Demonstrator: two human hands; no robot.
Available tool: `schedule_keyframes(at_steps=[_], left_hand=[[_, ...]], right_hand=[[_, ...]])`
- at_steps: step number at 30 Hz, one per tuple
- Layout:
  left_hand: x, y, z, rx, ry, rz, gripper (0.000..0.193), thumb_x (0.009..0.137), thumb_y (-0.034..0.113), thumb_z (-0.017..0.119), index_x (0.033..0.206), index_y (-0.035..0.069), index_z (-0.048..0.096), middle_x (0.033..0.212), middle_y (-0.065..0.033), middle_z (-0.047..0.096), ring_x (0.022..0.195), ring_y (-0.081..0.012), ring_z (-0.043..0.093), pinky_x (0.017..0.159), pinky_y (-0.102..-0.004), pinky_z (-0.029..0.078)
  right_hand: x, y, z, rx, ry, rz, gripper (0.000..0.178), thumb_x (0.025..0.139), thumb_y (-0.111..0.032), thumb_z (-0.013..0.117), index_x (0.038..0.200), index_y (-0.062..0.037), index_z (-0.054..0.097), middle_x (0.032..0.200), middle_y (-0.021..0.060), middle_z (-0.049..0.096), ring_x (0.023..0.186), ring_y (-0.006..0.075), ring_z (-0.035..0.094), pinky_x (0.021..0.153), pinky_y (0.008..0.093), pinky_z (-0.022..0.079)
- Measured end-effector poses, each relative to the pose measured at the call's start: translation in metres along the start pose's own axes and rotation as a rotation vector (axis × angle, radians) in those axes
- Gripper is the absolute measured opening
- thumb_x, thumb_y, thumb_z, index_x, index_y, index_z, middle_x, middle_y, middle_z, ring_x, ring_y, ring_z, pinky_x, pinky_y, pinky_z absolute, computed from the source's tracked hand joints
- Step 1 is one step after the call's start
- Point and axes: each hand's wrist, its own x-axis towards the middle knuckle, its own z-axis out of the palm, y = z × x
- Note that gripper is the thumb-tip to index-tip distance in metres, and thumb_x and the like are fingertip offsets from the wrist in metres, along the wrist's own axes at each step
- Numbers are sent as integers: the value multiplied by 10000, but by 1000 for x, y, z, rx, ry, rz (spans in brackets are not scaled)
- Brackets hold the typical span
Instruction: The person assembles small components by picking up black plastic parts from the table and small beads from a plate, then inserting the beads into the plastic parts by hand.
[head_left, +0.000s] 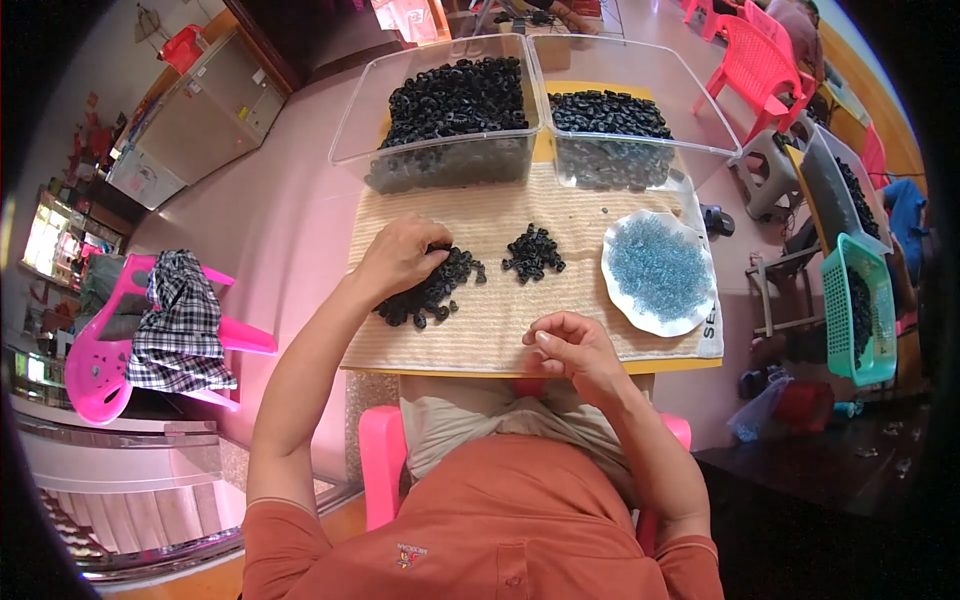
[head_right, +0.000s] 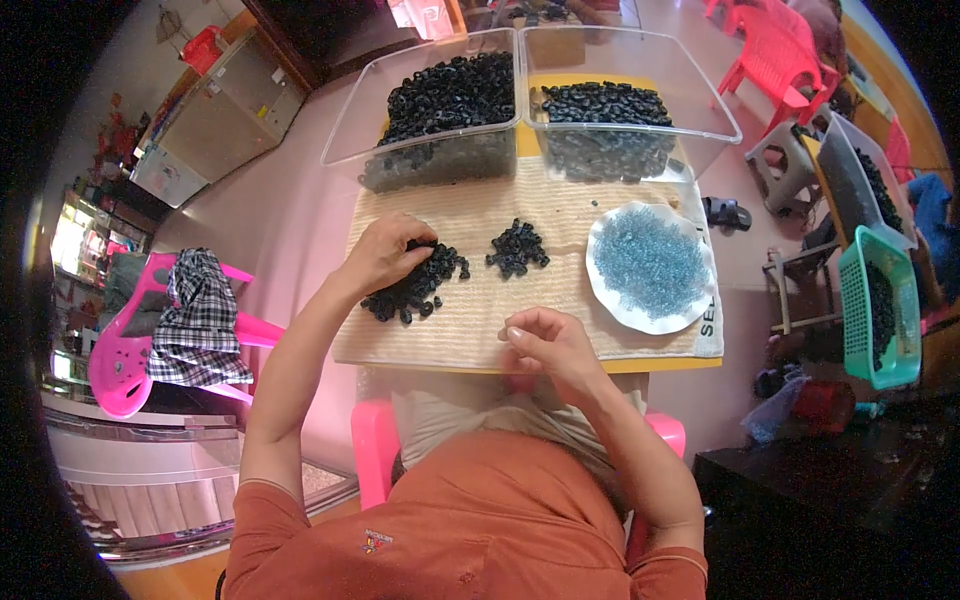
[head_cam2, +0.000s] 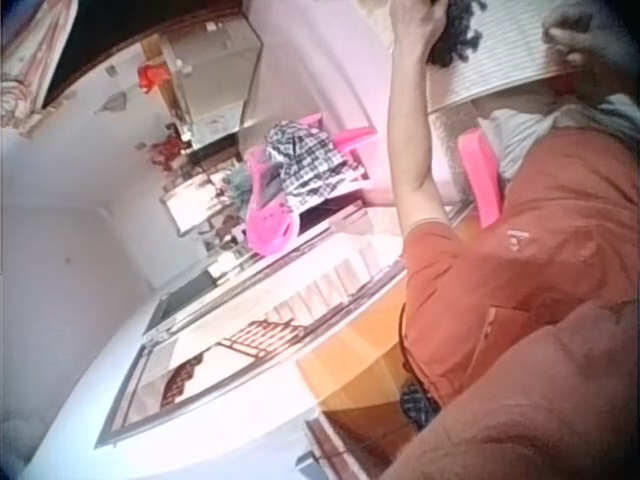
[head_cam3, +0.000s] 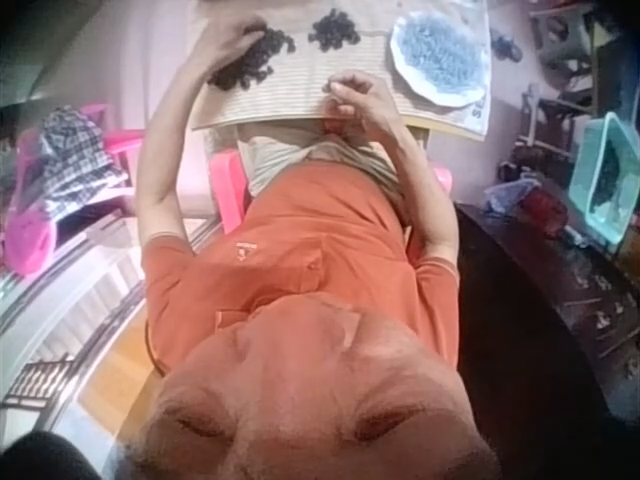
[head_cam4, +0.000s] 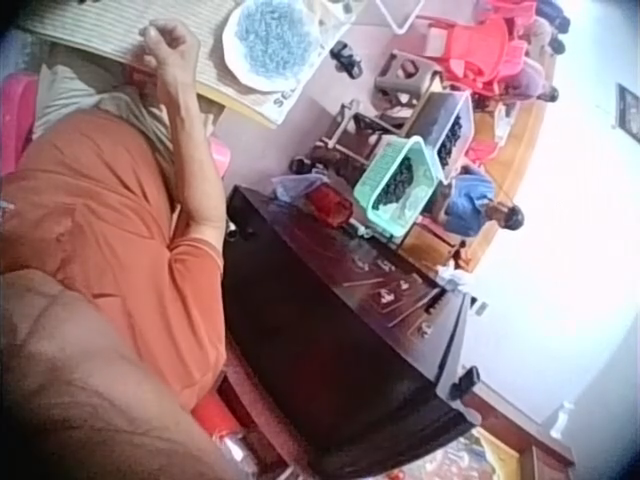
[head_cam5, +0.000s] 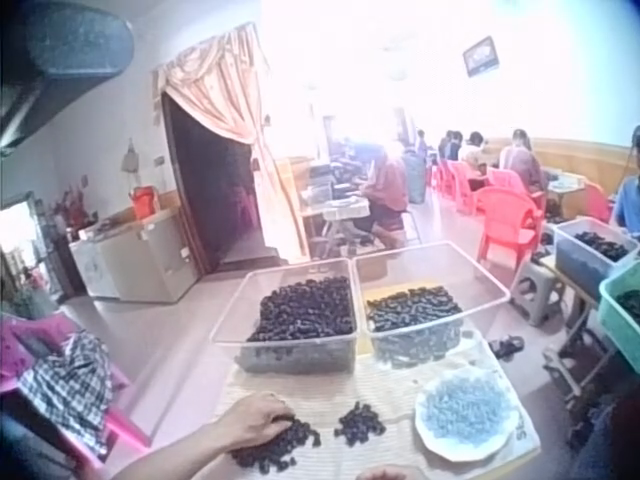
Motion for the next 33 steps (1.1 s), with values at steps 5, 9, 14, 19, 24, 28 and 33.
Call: schedule_keyframes(at_steps=[5, 9, 14, 19, 24, 28, 33], left_hand=[[-5, 7, -5, -46, 22, -36, 175, 835, 137, 719, 974, 35, 691, 892, -147, 688, 912, -353, 647, 801, -444, 509], [-16, 9, -7, -57, 187, -5, 185, 837, 125, 729, 990, 29, 687, 912, -145, 679, 894, -340, 654, 792, -423, 515], [-27, 29, -5, -178, 273, -64, 197, 859, 108, 728, 1034, 27, 688, 927, -145, 671, 864, -320, 660, 768, -390, 522], [-45, 48, 7, -203, 402, -52, 167, 867, 50, 720, 1021, 14, 668, 903, -139, 639, 813, -307, 637, 713, -371, 511], [-59, 75, 25, -371, 423, -66, 132, 877, 7, 715, 993, 13, 652, 882, -121, 604, 773, -246, 614, 674, -334, 493], [-62, 88, 43, -489, 447, -12, 138, 875, 10, 722, 999, 15, 662, 896, -118, 616, 770, -224, 616, 678, -316, 499], [-61, 101, 59, -554, 418, -39, 135, 872, 32, 732, 991, 7, 674, 905, -122, 640, 789, -224, 632, 693, -308, 509]], right_hand=[[0, 1, -3, 39, -1, -1, 151, 954, -103, 689, 1067, -13, 644, 988, 66, 697, 771, 140, 664, 629, 252, 527], [0, 0, -5, -8, -32, 14, 134, 972, -112, 665, 1085, -42, 650, 1050, 76, 702, 848, 156, 686, 732, 278, 583], [-3, -1, -6, -65, 16, 9, 155, 961, -120, 685, 1089, -38, 655, 1036, 59, 696, 872, 126, 675, 747, 265, 575], [-16, -19, 1, -518, 113, -294, 145, 932, -97, 705, 1055, -29, 669, 937, 37, 680, 774, 92, 622, 679, 242, 520], [-36, -49, -5, -1354, 475, -804, 138, 845, -74, 736, 957, -46, 661, 900, 122, 661, 719, 303, 644, 629, 371, 507], [-54, -59, -34, -1614, 587, -695, 211, 823, -131, 760, 999, -64, 666, 955, 105, 670, 843, 322, 661, 719, 421, 530], [-66, -62, -43, -1823, 603, -576, 299, 791, -158, 791, 1056, -66, 688, 1032, 89, 676, 933, 305, 654, 773, 416, 533]])
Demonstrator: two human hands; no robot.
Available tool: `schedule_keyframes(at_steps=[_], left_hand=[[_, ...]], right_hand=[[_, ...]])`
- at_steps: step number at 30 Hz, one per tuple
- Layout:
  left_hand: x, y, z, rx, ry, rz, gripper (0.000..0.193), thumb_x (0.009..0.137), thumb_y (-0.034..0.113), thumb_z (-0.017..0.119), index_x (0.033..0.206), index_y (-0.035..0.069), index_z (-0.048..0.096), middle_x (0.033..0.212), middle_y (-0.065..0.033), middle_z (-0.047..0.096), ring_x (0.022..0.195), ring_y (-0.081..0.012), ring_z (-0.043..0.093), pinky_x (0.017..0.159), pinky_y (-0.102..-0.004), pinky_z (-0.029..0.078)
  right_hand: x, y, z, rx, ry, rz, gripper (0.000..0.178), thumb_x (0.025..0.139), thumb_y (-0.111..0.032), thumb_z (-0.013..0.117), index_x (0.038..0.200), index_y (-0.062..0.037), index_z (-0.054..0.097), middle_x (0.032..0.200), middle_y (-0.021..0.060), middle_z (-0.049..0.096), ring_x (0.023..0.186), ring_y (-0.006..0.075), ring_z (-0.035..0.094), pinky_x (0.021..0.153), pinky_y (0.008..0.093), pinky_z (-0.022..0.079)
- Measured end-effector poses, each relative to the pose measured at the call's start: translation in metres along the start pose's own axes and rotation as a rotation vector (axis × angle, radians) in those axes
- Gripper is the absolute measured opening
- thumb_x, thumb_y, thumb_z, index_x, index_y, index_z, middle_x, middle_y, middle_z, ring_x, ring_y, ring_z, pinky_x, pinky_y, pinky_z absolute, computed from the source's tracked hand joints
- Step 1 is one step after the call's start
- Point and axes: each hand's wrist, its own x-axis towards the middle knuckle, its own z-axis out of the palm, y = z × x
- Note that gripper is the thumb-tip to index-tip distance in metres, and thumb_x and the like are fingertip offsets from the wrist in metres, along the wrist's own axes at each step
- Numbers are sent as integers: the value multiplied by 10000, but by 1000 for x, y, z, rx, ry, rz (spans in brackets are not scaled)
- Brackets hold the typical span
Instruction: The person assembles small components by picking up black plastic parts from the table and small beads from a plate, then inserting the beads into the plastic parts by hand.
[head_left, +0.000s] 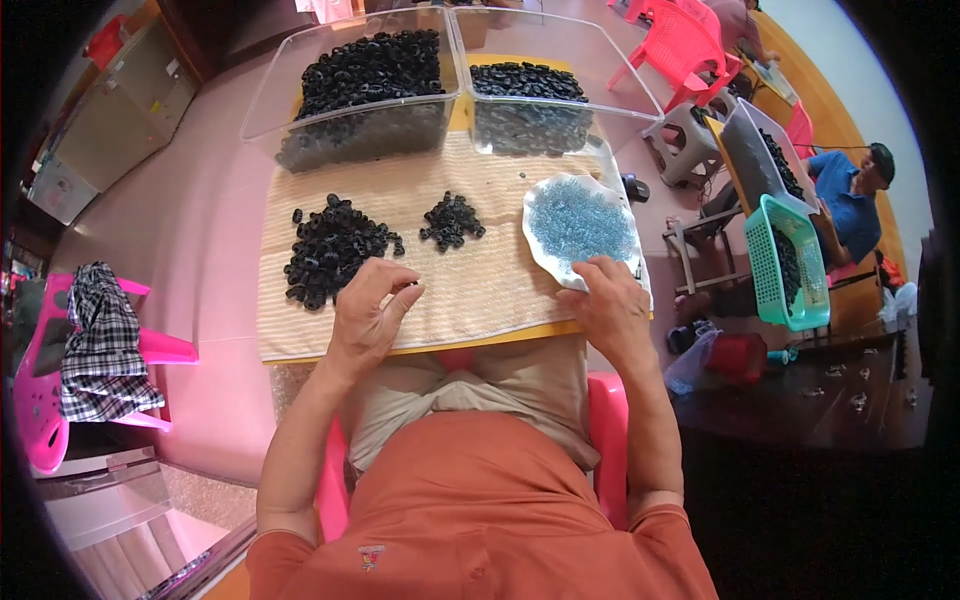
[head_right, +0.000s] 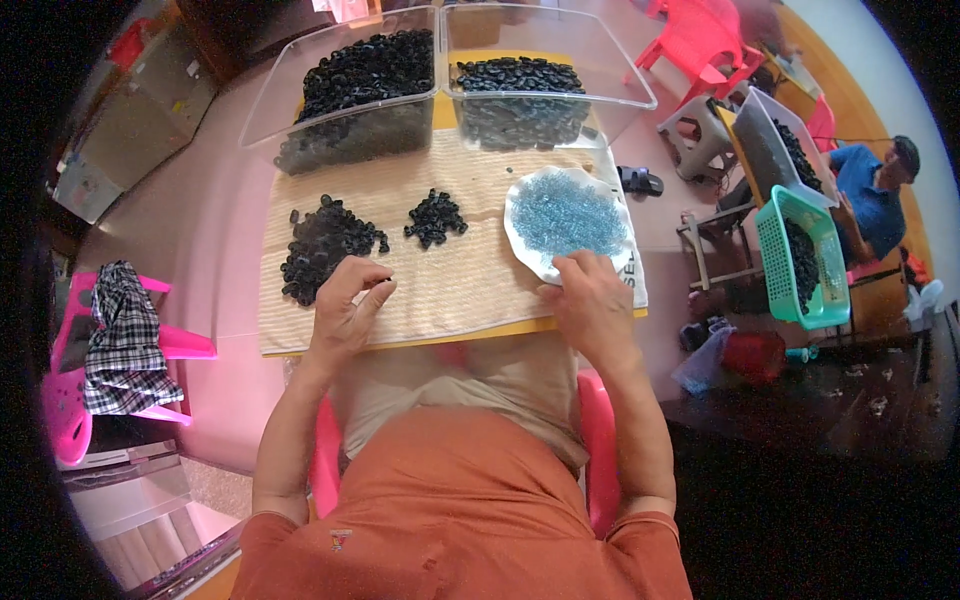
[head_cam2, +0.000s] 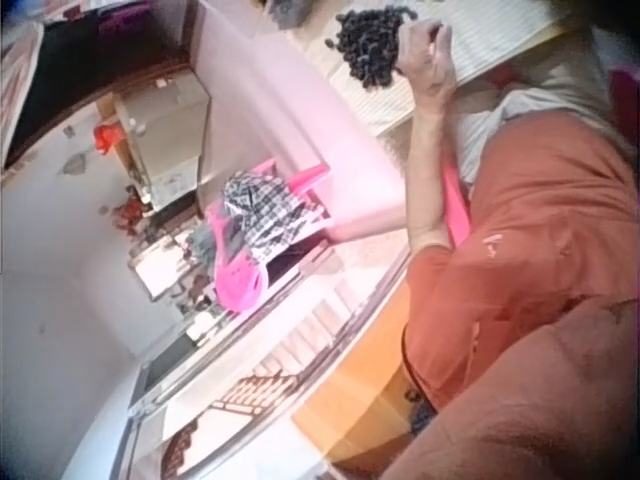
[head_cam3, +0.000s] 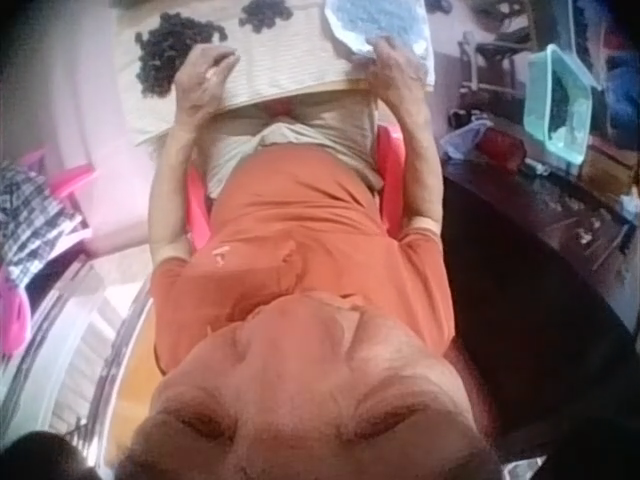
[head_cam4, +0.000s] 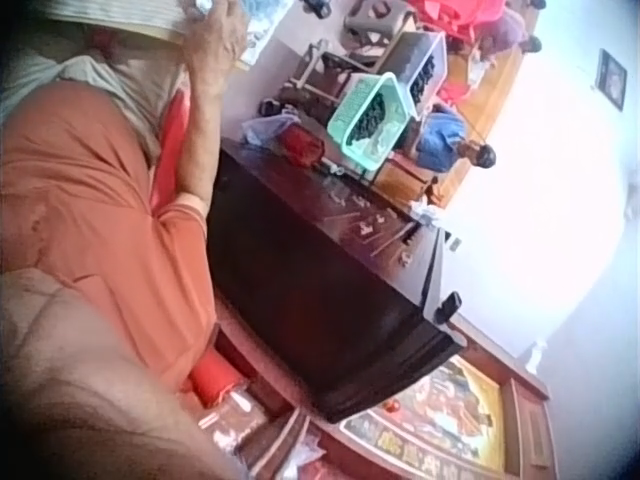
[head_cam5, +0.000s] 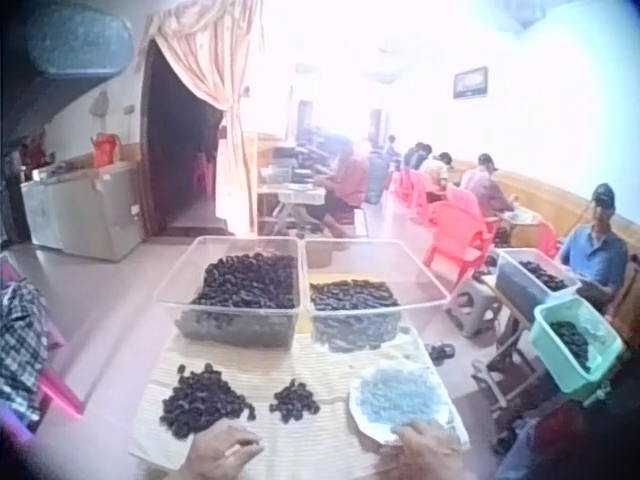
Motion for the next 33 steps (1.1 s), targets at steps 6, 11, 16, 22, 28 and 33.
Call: schedule_keyframes(at_steps=[6, 11, 16, 22, 28, 33], left_hand=[[-4, 2, 9, -1, -34, 16, 133, 878, 53, 734, 988, 2, 680, 901, -125, 657, 796, -226, 651, 700, -313, 522], [-8, 1, 14, -33, -45, 16, 137, 882, 64, 735, 994, 5, 681, 904, -122, 659, 794, -227, 658, 699, -312, 532], [-10, 3, 17, -20, -66, -21, 143, 882, 72, 739, 997, 6, 685, 900, -123, 657, 794, -228, 660, 695, -308, 537], [-14, 4, 20, -37, -85, -33, 138, 877, 70, 743, 988, 4, 691, 901, -118, 658, 788, -229, 659, 660, -310, 519], [-18, 5, 22, -63, -78, -63, 134, 874, 64, 744, 982, 3, 694, 905, -122, 663, 779, -236, 656, 656, -317, 515], [-20, 2, 26, -63, -83, -31, 133, 866, 58, 749, 974, 2, 694, 899, -123, 665, 773, -242, 657, 655, -318, 518]], right_hand=[[5, 0, 12, -132, -116, -10, 329, 779, -200, 790, 1072, -83, 697, 1027, 65, 660, 979, 292, 618, 808, 416, 525], [6, 2, 18, -111, -83, -25, 218, 784, -210, 785, 948, -97, 697, 973, 51, 644, 941, 278, 611, 774, 418, 517], [5, 1, 22, -54, -23, -21, 172, 780, -200, 781, 866, -97, 673, 934, 51, 630, 910, 277, 606, 742, 416, 520], [4, 4, 26, -34, 28, -59, 190, 751, -187, 791, 859, -97, 662, 927, 54, 629, 887, 271, 604, 721, 410, 528], [7, 0, 23, -23, 74, -74, 189, 731, -157, 796, 845, -97, 658, 913, 40, 631, 875, 268, 605, 712, 403, 525], [6, 5, 25, 0, 74, -95, 173, 736, -150, 791, 830, -101, 655, 902, 31, 633, 870, 265, 604, 703, 398, 523]])
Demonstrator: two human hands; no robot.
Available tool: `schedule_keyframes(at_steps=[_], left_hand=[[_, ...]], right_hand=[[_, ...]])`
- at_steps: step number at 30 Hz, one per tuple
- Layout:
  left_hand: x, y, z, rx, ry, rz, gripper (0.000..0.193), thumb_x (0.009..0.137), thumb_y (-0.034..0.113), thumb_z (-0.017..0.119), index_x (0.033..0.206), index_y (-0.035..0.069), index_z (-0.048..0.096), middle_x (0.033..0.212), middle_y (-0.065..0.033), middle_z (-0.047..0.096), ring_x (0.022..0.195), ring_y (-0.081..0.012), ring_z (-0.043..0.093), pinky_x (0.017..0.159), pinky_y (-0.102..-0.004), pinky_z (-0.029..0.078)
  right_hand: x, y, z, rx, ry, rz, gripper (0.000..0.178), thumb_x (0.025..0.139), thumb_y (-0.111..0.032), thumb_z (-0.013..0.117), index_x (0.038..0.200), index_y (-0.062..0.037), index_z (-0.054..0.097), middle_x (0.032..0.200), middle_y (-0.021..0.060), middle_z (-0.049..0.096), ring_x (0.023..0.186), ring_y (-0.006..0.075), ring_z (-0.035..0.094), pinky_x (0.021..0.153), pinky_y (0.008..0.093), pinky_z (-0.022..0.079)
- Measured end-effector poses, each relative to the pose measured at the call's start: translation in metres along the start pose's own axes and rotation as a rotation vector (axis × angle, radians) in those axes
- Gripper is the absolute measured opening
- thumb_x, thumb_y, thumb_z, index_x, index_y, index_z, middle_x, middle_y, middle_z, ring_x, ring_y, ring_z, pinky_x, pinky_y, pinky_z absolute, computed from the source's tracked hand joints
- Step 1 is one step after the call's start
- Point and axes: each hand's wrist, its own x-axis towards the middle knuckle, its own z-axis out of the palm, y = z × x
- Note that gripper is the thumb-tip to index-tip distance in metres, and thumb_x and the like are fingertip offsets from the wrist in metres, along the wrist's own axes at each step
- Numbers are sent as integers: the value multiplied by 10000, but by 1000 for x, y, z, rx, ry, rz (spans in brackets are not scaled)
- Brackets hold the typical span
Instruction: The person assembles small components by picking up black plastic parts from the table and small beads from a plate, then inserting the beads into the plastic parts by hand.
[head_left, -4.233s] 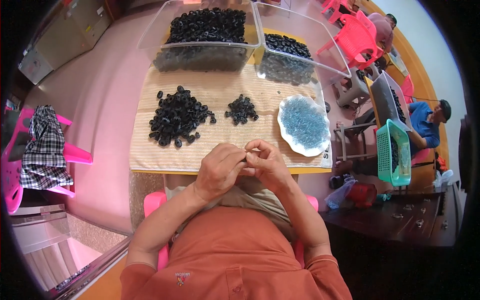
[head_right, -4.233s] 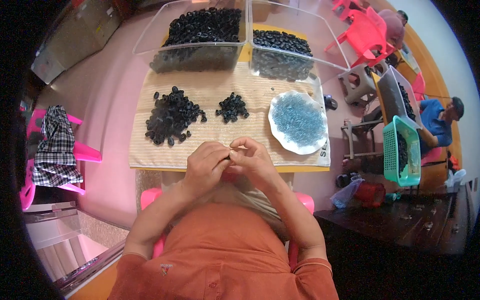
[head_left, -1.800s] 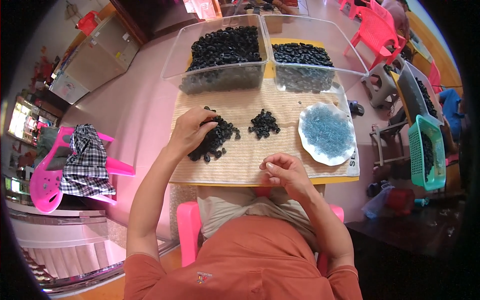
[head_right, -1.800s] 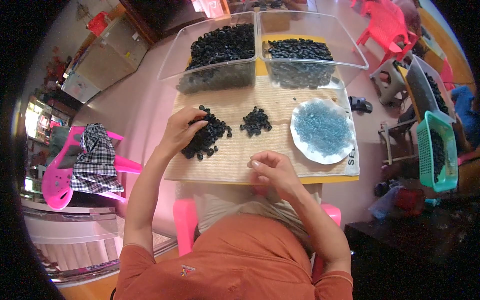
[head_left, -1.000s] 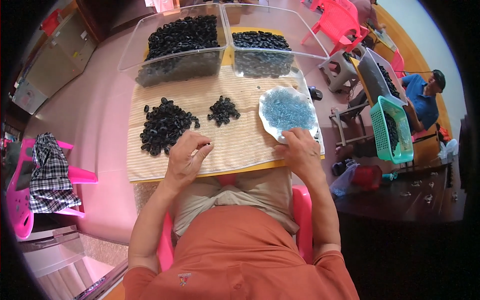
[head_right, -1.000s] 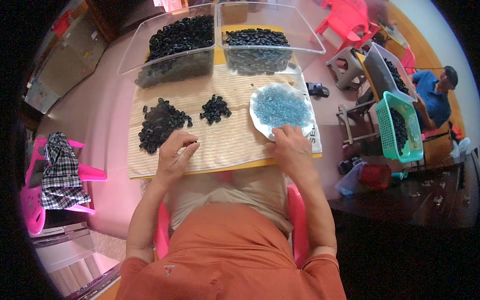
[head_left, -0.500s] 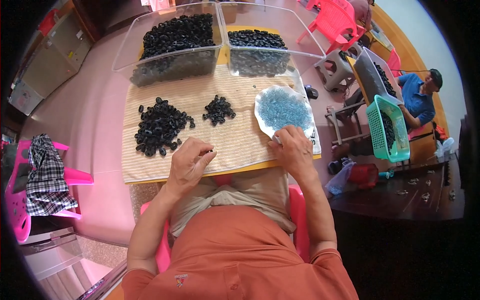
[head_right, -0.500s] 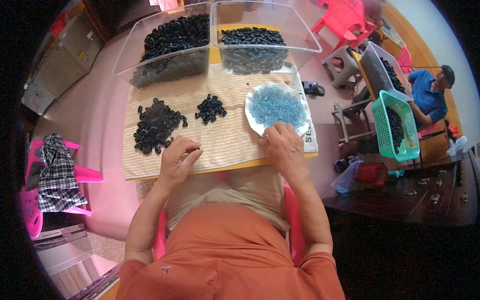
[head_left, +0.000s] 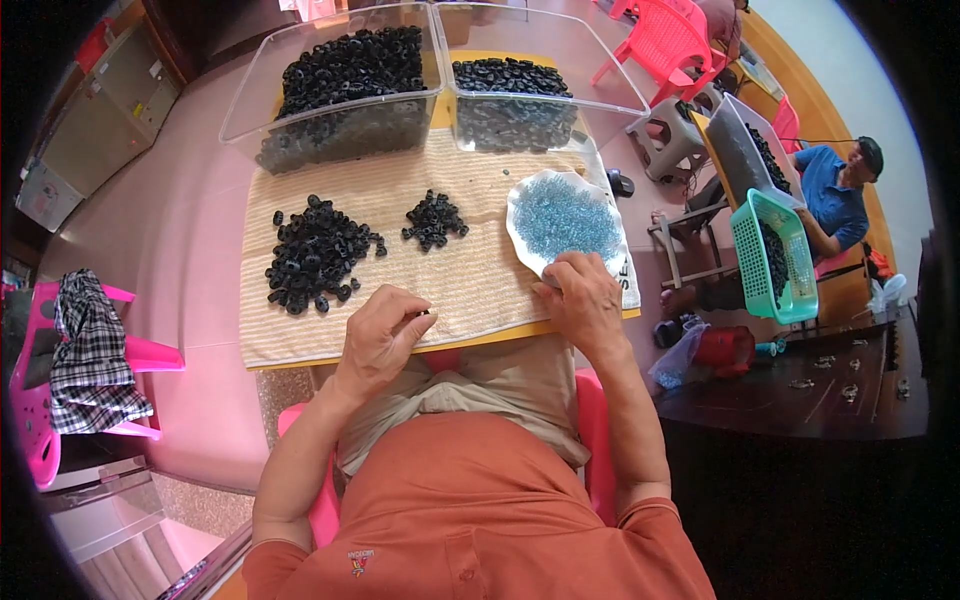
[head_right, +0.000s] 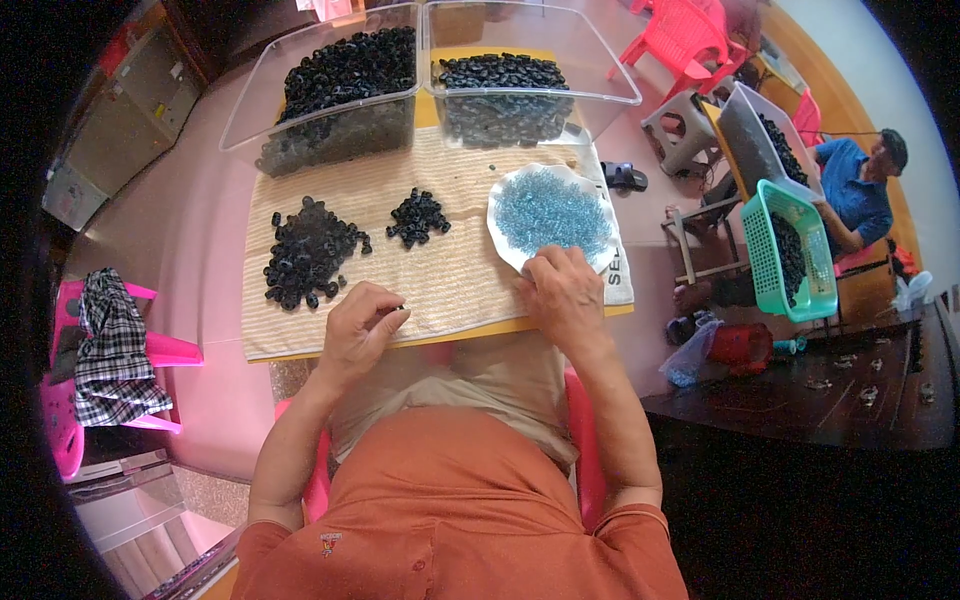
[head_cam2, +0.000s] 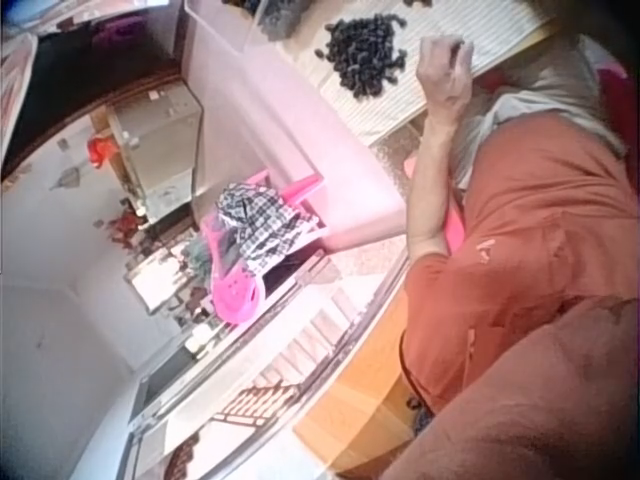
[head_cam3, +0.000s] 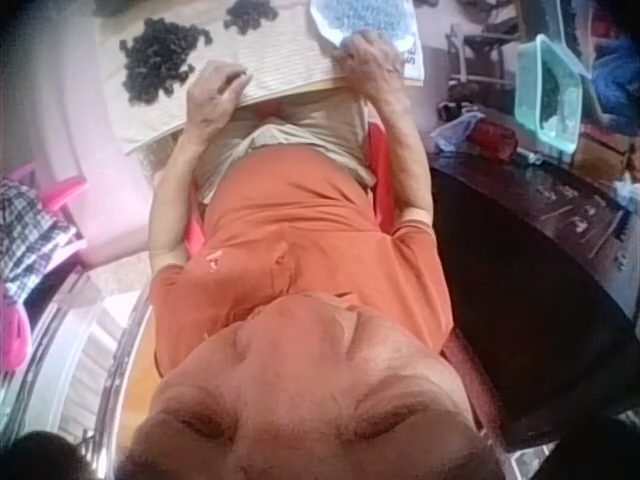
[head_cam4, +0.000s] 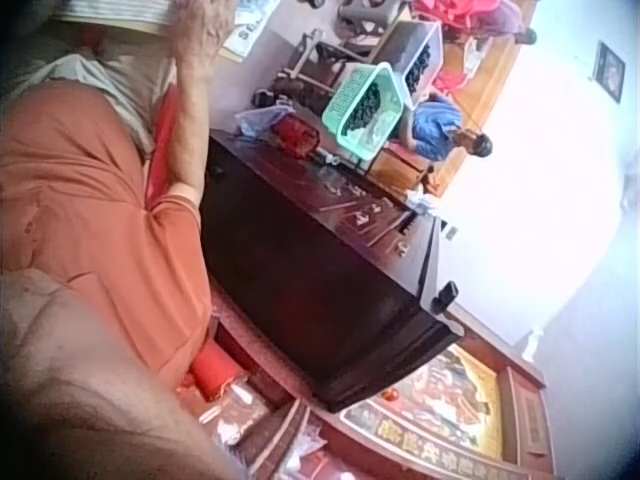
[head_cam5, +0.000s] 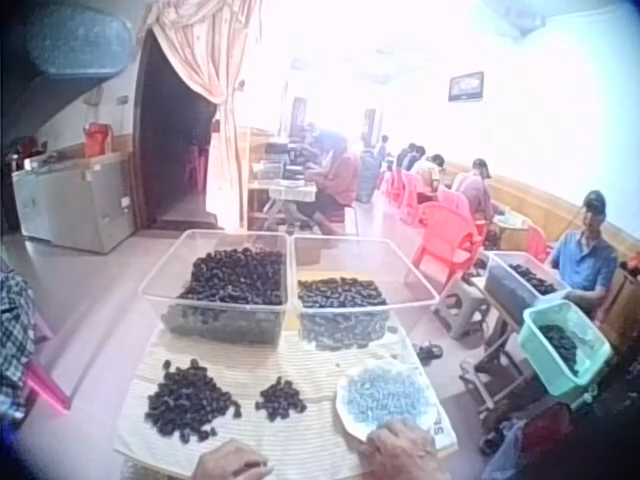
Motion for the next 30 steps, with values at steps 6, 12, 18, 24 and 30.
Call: schedule_keyframes(at_steps=[6, 12, 18, 24, 30], left_hand=[[-1, 0, 2, 11, -3, 14, 138, 854, 50, 759, 965, 1, 693, 893, -122, 666, 767, -239, 659, 648, -321, 519], [-2, 2, 3, 10, -11, -7, 143, 850, 56, 764, 961, 2, 693, 886, -121, 665, 756, -242, 659, 639, -326, 518], [-3, 0, 4, 10, -7, -6, 138, 847, 55, 765, 954, 5, 692, 881, -120, 663, 761, -249, 658, 642, -327, 514], [-3, 1, 5, 7, -6, -2, 138, 842, 44, 764, 952, 5, 691, 880, -118, 661, 770, -245, 652, 648, -324, 508], [-4, 1, 7, -25, 2, -14, 139, 836, 35, 764, 952, 7, 693, 882, -116, 659, 766, -244, 647, 649, -321, 506]], right_hand=[[-2, 1, 2, 28, -6, 1, 204, 721, -119, 823, 864, -77, 685, 904, 47, 673, 849, 274, 624, 733, 391, 516], [-1, 13, 4, 152, 147, 16, 161, 775, -124, 783, 892, -82, 681, 939, 62, 669, 884, 283, 632, 714, 401, 528], [5, 18, -7, 20, 51, 61, 182, 811, -132, 749, 981, -83, 704, 968, 77, 677, 900, 302, 636, 759, 417, 528], [13, 18, -7, -11, -129, 132, 166, 828, -130, 698, 986, -80, 717, 938, 97, 686, 908, 316, 638, 806, 433, 522], [18, 20, -8, -17, -180, 142, 139, 838, -112, 655, 961, -75, 708, 919, 122, 686, 907, 329, 641, 813, 453, 521]])
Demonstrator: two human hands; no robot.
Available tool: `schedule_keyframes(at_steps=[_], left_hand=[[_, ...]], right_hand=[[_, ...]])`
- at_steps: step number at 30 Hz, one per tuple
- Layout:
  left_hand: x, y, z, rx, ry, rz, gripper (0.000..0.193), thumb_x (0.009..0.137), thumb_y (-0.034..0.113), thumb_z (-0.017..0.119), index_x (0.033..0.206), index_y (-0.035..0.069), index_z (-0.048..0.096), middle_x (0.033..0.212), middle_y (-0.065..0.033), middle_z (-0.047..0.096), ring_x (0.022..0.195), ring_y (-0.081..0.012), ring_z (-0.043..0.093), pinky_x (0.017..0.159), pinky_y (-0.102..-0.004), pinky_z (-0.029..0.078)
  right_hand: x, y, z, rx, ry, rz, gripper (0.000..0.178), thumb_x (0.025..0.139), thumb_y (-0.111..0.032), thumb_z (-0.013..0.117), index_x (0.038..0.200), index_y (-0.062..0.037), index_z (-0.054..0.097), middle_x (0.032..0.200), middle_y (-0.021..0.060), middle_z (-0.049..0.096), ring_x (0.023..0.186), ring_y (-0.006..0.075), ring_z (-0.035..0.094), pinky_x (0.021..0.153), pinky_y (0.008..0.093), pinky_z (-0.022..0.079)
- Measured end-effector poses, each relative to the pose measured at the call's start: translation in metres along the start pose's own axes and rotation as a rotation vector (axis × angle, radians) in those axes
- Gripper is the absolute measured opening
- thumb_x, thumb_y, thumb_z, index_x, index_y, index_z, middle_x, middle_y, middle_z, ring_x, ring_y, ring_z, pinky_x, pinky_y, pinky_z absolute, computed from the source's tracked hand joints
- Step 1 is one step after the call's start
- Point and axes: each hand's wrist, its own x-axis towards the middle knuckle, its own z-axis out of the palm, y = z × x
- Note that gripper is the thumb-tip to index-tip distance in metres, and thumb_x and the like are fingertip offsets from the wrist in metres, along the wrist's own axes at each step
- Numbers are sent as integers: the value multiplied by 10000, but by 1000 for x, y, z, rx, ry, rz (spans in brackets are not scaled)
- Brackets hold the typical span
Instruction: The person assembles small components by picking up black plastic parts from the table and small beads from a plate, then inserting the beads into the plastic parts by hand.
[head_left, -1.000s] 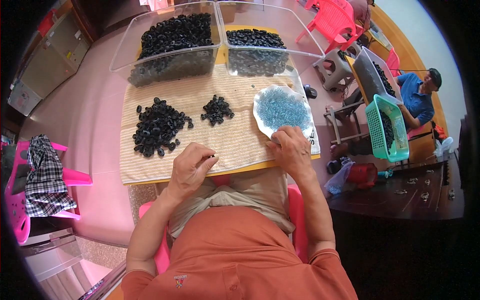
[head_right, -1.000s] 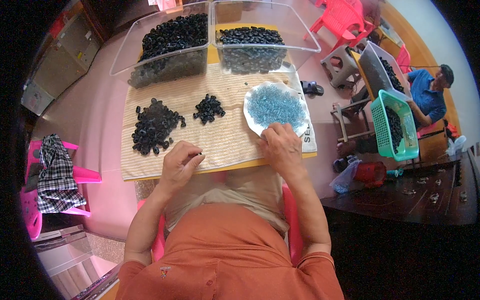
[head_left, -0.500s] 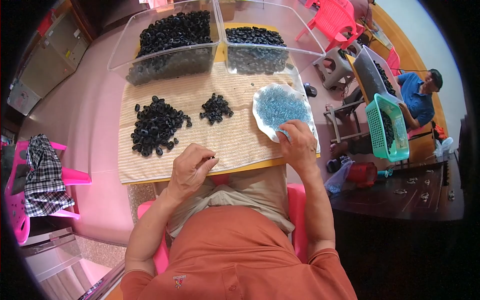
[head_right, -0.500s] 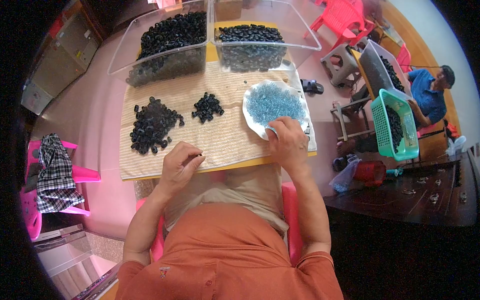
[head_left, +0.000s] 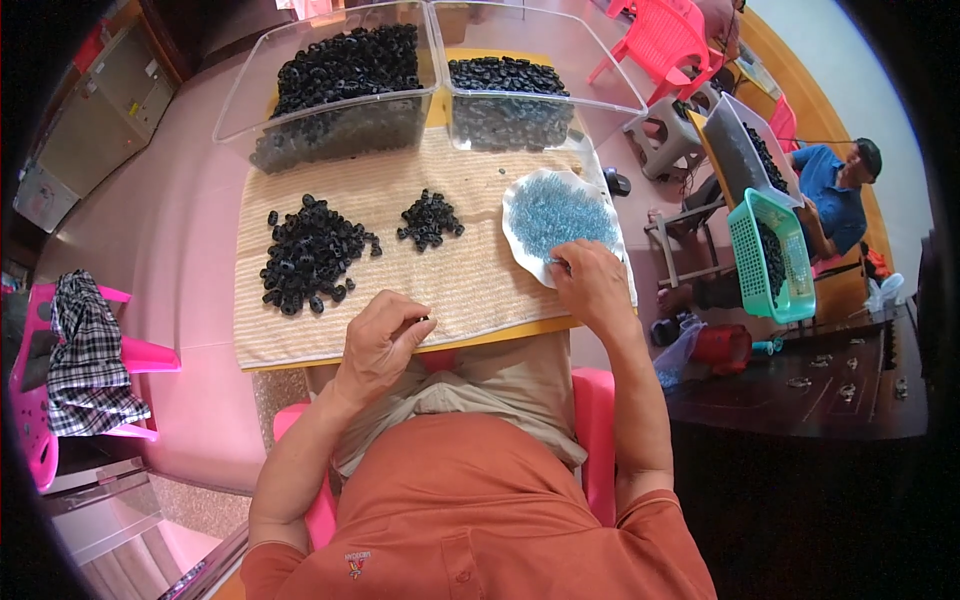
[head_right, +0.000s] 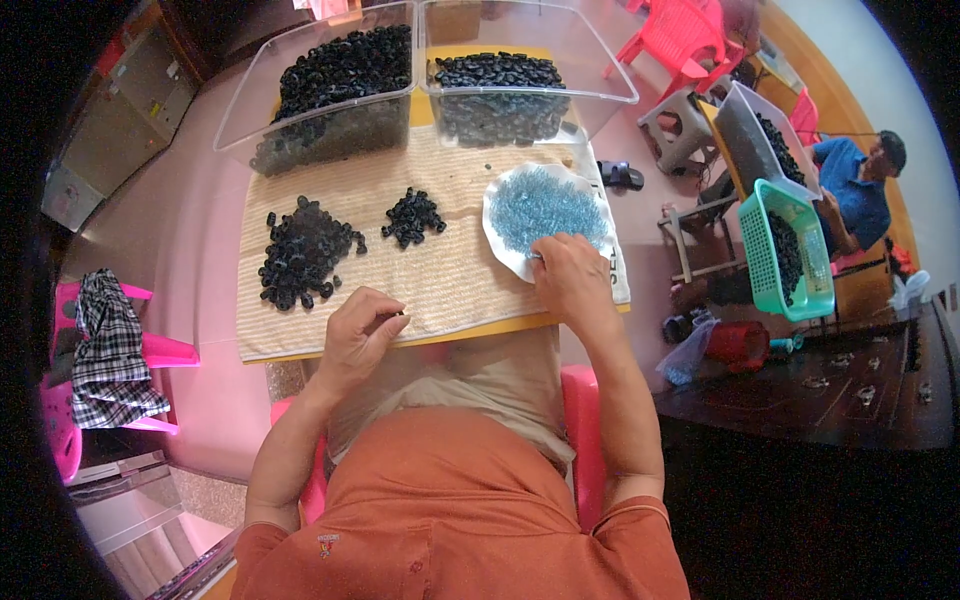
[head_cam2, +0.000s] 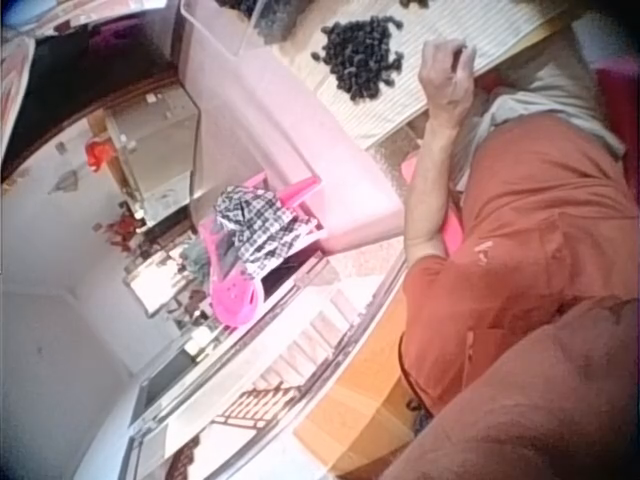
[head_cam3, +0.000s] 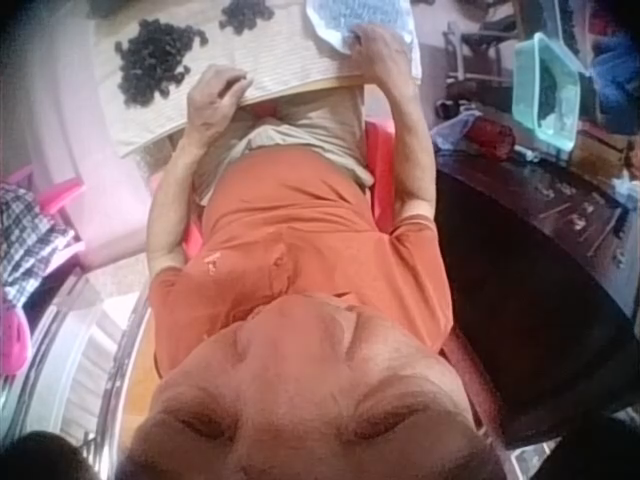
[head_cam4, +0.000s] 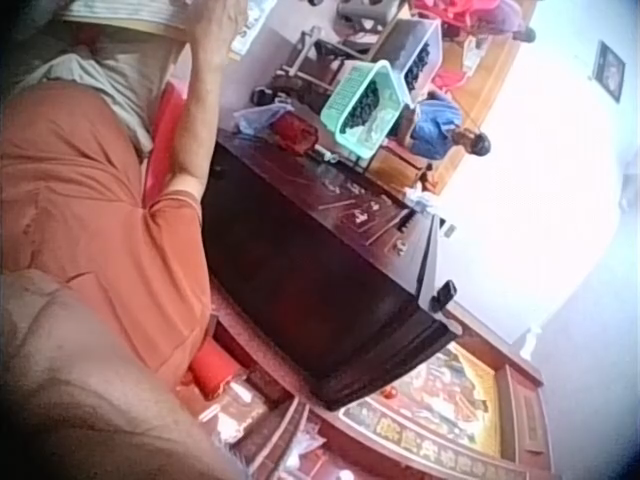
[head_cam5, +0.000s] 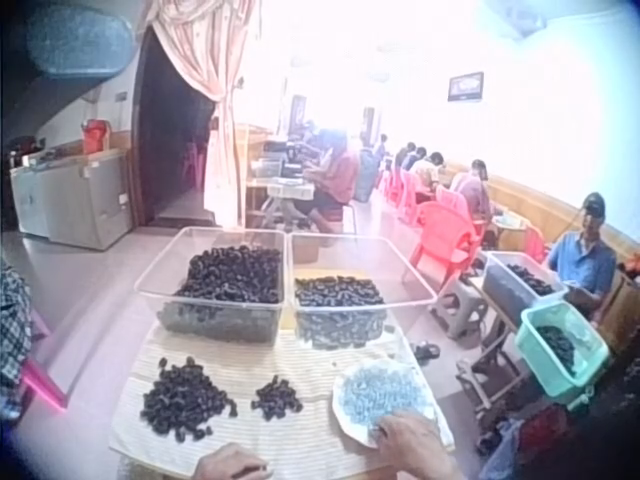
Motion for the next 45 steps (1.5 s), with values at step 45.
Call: schedule_keyframes(at_steps=[45], left_hand=[[14, 16, 18, -336, -50, -314, 105, 934, 77, 699, 994, -9, 700, 857, -21, 663, 736, -66, 579, 634, -229, 470]], right_hand=[[-21, 2, 9, 369, 207, -66, 167, 800, -41, 724, 942, -27, 637, 841, 143, 669, 779, 323, 666, 712, 420, 538]])
